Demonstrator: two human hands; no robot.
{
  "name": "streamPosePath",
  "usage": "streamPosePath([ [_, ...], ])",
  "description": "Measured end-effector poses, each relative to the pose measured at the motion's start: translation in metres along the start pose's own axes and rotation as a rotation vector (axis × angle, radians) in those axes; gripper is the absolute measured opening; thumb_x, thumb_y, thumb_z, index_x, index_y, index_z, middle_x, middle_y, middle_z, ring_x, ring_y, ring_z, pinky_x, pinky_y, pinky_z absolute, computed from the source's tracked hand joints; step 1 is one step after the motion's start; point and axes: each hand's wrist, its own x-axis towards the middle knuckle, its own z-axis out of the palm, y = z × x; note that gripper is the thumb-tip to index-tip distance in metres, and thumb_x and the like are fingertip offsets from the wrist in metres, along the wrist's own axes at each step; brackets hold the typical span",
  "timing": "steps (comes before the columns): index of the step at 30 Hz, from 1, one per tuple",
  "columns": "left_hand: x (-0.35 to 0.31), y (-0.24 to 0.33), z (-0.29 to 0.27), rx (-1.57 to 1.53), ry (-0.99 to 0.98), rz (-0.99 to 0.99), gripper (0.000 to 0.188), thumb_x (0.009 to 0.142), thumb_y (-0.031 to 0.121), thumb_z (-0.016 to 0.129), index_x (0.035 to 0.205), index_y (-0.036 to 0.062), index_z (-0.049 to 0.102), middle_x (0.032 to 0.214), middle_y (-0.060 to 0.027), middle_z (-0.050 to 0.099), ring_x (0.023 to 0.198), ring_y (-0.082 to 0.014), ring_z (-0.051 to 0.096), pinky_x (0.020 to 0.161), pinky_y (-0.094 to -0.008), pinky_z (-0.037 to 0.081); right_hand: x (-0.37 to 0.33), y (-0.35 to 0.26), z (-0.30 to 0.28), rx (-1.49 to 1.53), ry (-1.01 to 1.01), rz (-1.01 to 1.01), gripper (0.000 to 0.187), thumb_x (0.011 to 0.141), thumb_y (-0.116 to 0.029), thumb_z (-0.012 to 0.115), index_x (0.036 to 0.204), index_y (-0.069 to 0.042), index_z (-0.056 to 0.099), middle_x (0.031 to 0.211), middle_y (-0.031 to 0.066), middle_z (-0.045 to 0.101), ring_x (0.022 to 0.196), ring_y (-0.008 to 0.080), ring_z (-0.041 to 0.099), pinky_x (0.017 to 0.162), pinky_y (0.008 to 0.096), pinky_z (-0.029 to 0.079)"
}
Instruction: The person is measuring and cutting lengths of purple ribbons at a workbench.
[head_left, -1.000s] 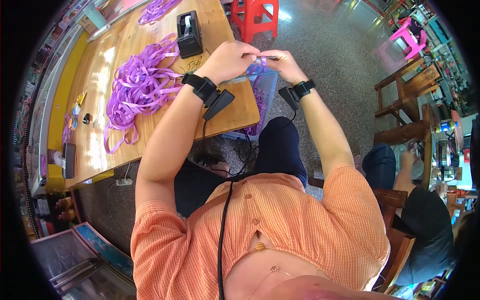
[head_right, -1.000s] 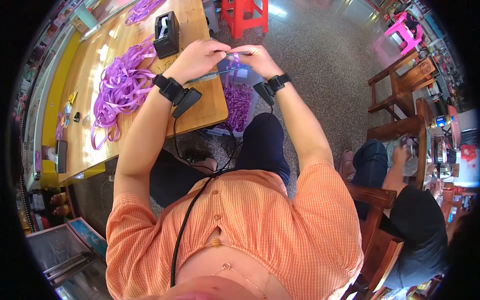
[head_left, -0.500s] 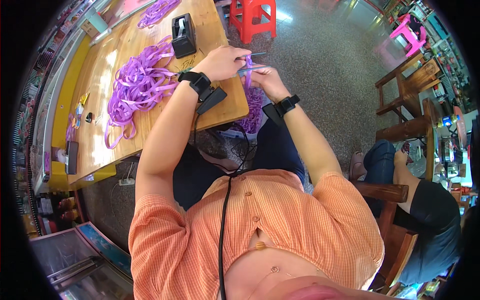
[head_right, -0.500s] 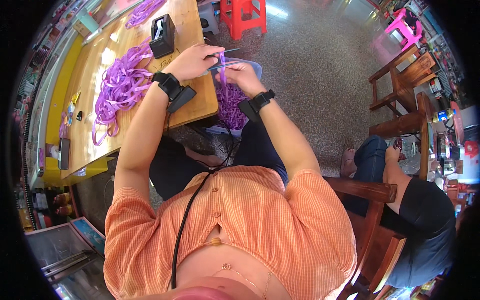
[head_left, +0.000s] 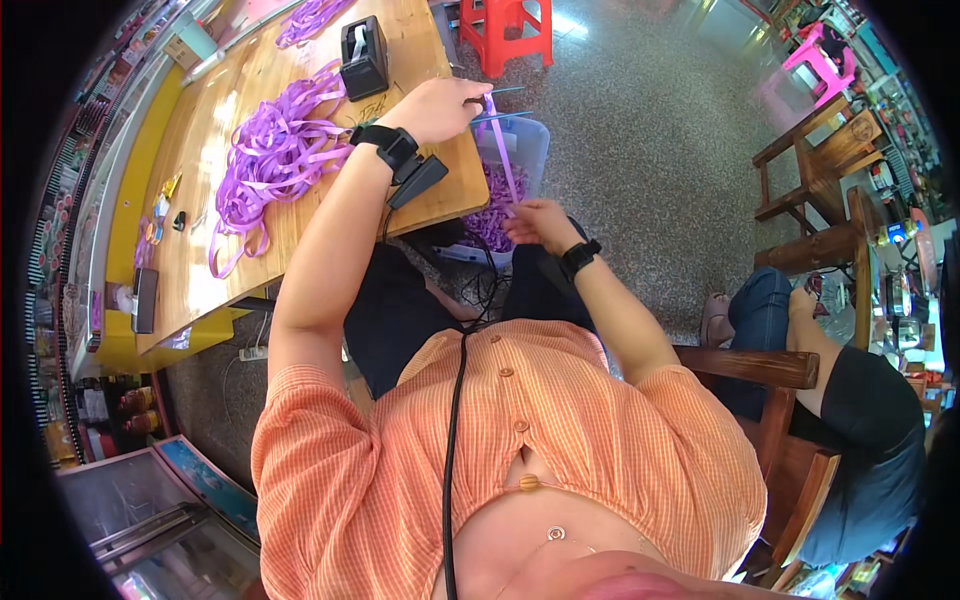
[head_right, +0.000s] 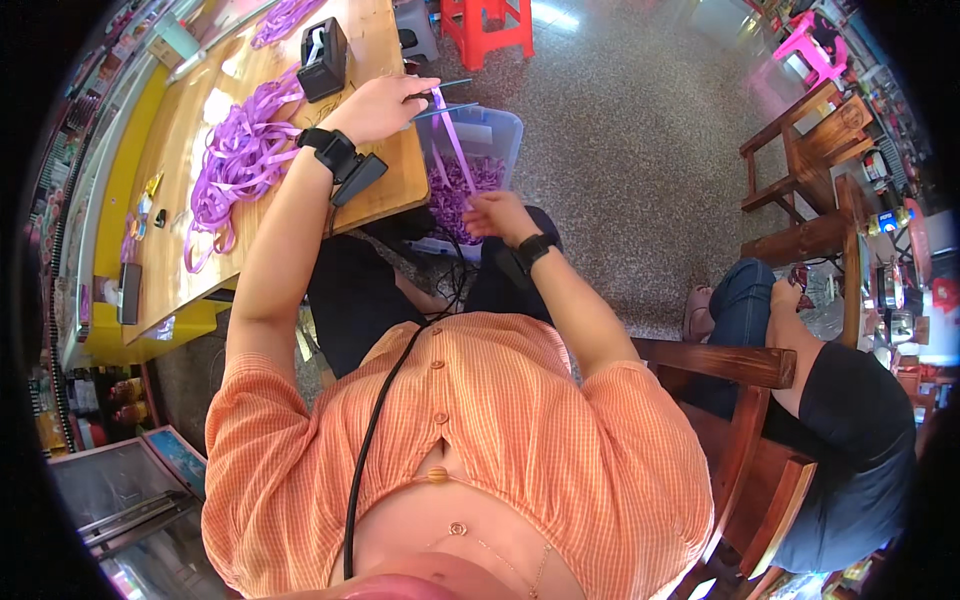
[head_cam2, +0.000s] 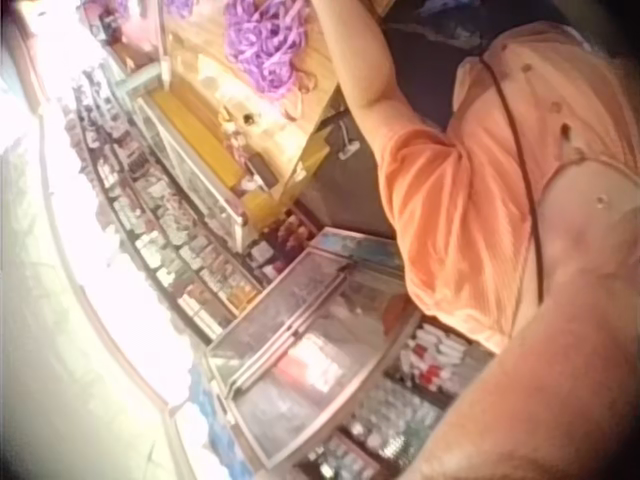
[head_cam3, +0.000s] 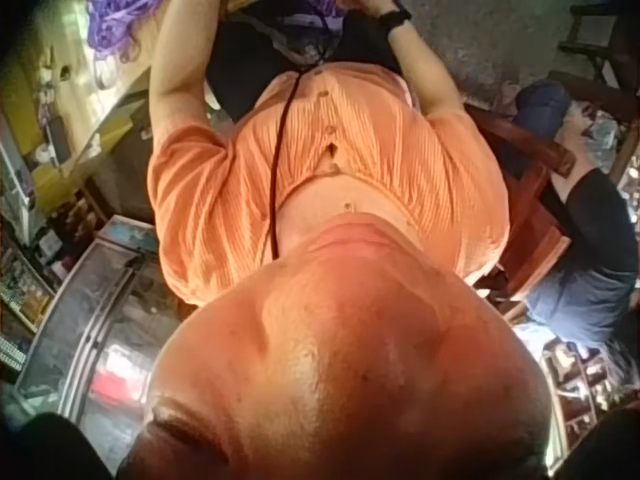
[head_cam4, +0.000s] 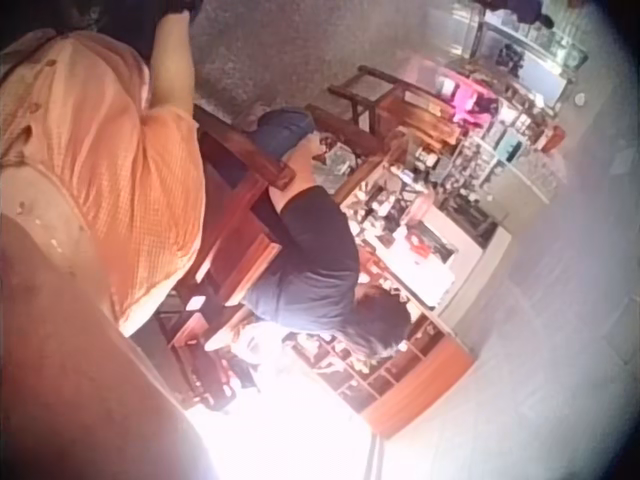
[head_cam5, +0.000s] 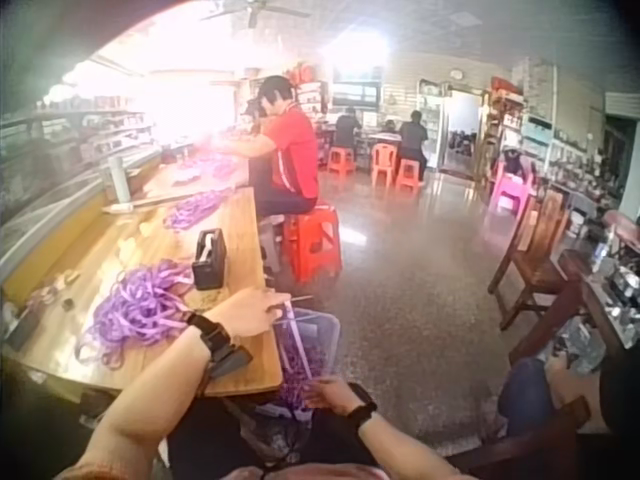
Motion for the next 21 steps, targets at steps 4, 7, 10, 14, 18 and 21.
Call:
streamPosePath([
  [4,-0.001,0.003,0.000,-0.015,-0.017,-0.044,0.037,0.095,0.018,0.053,0.130,0.0113,0.060,0.115,-0.0206,0.065,0.107,-0.0385,0.061,0.094,-0.0422,0.047,-0.002,0.028,-0.007,-0.048,-0.024,0.069,0.023,0.095,-0.018,0.061,0.104,0.003,0.064,0.087,0.0145,0.071,0.069,0.0225,0.070,0.062,0.0335,0.060],
  [7,0.001,0.004,0.001,0.011,0.005,-0.051,0.036,0.095,0.018,0.053,0.129,0.0117,0.061,0.111,-0.0207,0.066,0.103,-0.0387,0.062,0.093,-0.0425,0.048,-0.005,0.038,-0.008,-0.100,-0.030,0.163,0.024,0.094,-0.016,0.061,0.105,0.005,0.063,0.088,0.0164,0.071,0.071,0.0237,0.070,0.062,0.0335,0.060],
  [10,-0.002,-0.002,0.004,0.001,0.020,-0.037,0.035,0.096,0.019,0.054,0.129,0.0122,0.062,0.112,-0.0203,0.066,0.101,-0.0386,0.062,0.091,-0.0430,0.049,-0.012,0.043,0.000,-0.130,-0.123,0.221,0.024,0.093,-0.014,0.059,0.109,0.003,0.062,0.090,0.0164,0.071,0.068,0.0217,0.070,0.063,0.0320,0.060],
  [14,-0.014,0.023,-0.020,-0.021,0.021,-0.043,0.034,0.096,0.019,0.055,0.128,0.0112,0.062,0.112,-0.0202,0.066,0.100,-0.0384,0.063,0.089,-0.0397,0.050,-0.026,0.040,-0.004,-0.132,-0.161,0.238,0.023,0.092,-0.013,0.058,0.106,0.005,0.062,0.089,0.0183,0.071,0.066,0.0240,0.069,0.061,0.0325,0.059],
  [18,-0.055,0.092,-0.047,-0.264,0.103,0.030,0.031,0.096,0.019,0.058,0.124,0.0083,0.063,0.112,-0.0167,0.068,0.101,-0.0310,0.067,0.087,-0.0353,0.052,-0.049,0.030,-0.001,-0.184,-0.202,0.267,0.023,0.092,-0.016,0.059,0.105,0.003,0.064,0.087,0.0158,0.071,0.066,0.0206,0.069,0.060,0.0292,0.058],
  [21,-0.096,0.127,-0.019,-0.548,-0.036,0.175,0.024,0.094,0.016,0.064,0.115,0.0065,0.068,0.107,-0.0119,0.070,0.098,-0.0249,0.068,0.086,-0.0321,0.054,-0.063,0.025,-0.005,-0.200,-0.214,0.261,0.023,0.093,-0.020,0.061,0.103,0.001,0.065,0.086,0.0137,0.071,0.065,0.0180,0.069,0.059,0.0269,0.057],
])
